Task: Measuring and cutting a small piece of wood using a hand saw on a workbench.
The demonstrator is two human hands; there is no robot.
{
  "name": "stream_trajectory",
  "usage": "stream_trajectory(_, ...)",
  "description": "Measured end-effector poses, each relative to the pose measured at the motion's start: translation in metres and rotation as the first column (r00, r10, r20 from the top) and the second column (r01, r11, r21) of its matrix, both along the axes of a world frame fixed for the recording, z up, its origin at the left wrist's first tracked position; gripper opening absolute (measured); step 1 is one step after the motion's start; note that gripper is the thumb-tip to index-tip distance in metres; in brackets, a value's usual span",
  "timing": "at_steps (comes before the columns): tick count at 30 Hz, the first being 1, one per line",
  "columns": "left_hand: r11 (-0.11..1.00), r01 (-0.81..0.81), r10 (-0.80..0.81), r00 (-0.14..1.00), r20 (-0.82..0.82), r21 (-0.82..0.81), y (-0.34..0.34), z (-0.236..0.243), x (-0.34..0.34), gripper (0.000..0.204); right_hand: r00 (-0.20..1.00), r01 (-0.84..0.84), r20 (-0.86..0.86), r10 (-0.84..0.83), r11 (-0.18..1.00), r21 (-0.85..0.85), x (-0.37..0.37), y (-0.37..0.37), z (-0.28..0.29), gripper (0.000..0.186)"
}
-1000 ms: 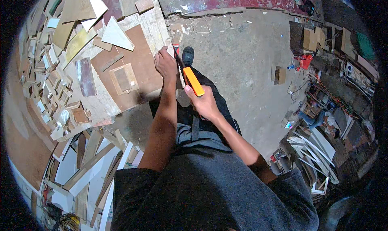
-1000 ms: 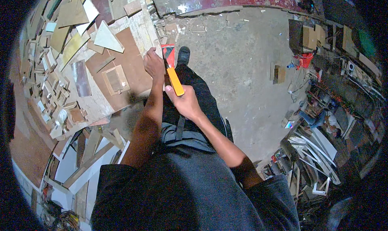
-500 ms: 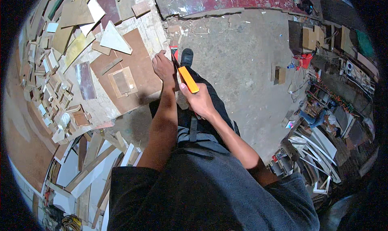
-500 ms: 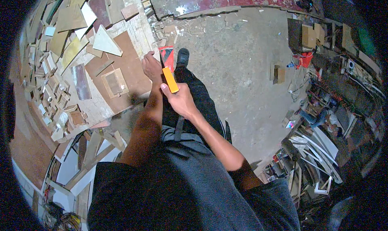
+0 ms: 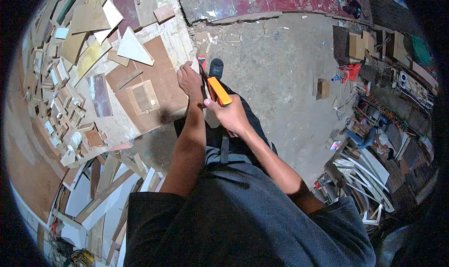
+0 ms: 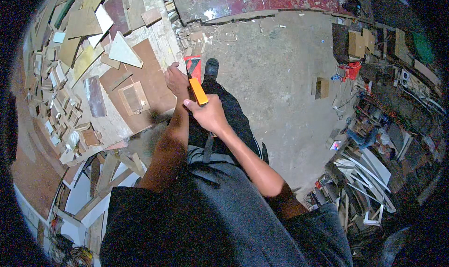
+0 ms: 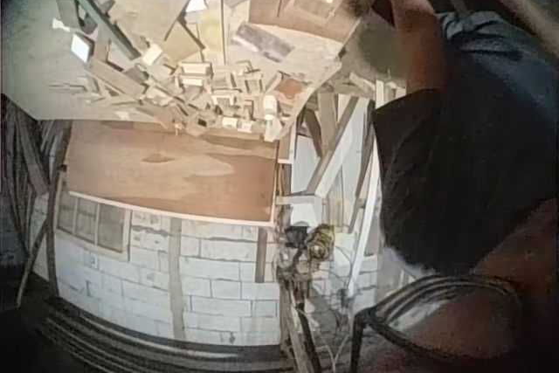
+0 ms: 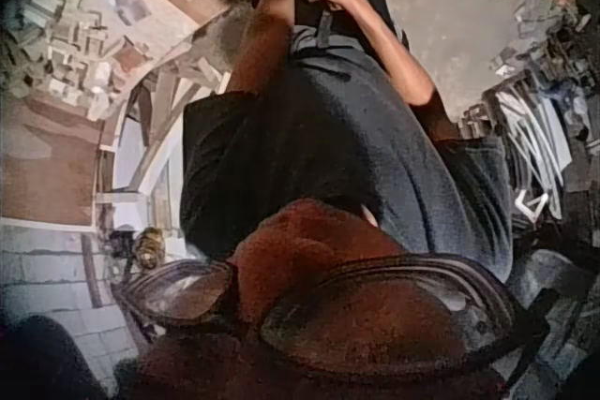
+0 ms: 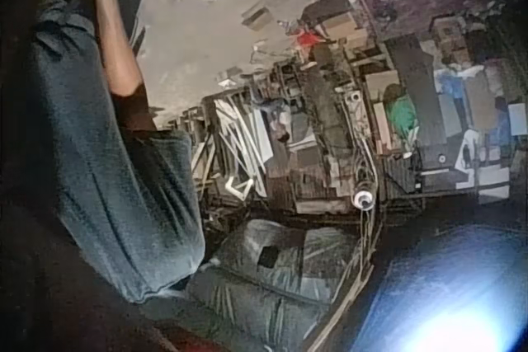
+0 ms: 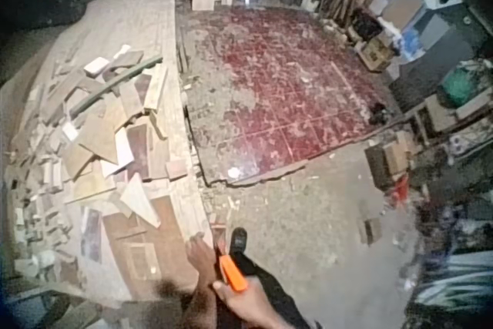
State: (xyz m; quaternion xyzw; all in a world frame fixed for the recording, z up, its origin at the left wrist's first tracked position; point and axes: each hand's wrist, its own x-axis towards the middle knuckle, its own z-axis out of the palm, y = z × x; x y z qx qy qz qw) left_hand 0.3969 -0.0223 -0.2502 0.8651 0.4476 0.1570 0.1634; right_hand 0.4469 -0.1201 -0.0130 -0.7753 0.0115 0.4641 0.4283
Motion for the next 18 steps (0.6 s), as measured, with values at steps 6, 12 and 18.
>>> stream_trajectory(6,1.0,0.005,-0.005,1.0,0.019,0.01,0.001,-0.002,0.002,0.03,0.995,-0.101,-0.029,0.1,0.993,-0.061,0.012,0.004,0.007,0.032)
stream_trajectory(12,1.0,0.0,0.0,1.0,0.022,-0.01,0.001,-0.006,0.0,0.031,0.999,-0.041,-0.012,0.041,0.999,0.01,0.001,0.005,-0.021,0.032)
stream_trajectory(18,0.999,0.022,-0.021,0.999,0.032,-0.033,-0.004,0.016,0.007,0.031,0.992,0.036,-0.12,-0.038,0.999,-0.016,0.015,-0.007,-0.007,0.033)
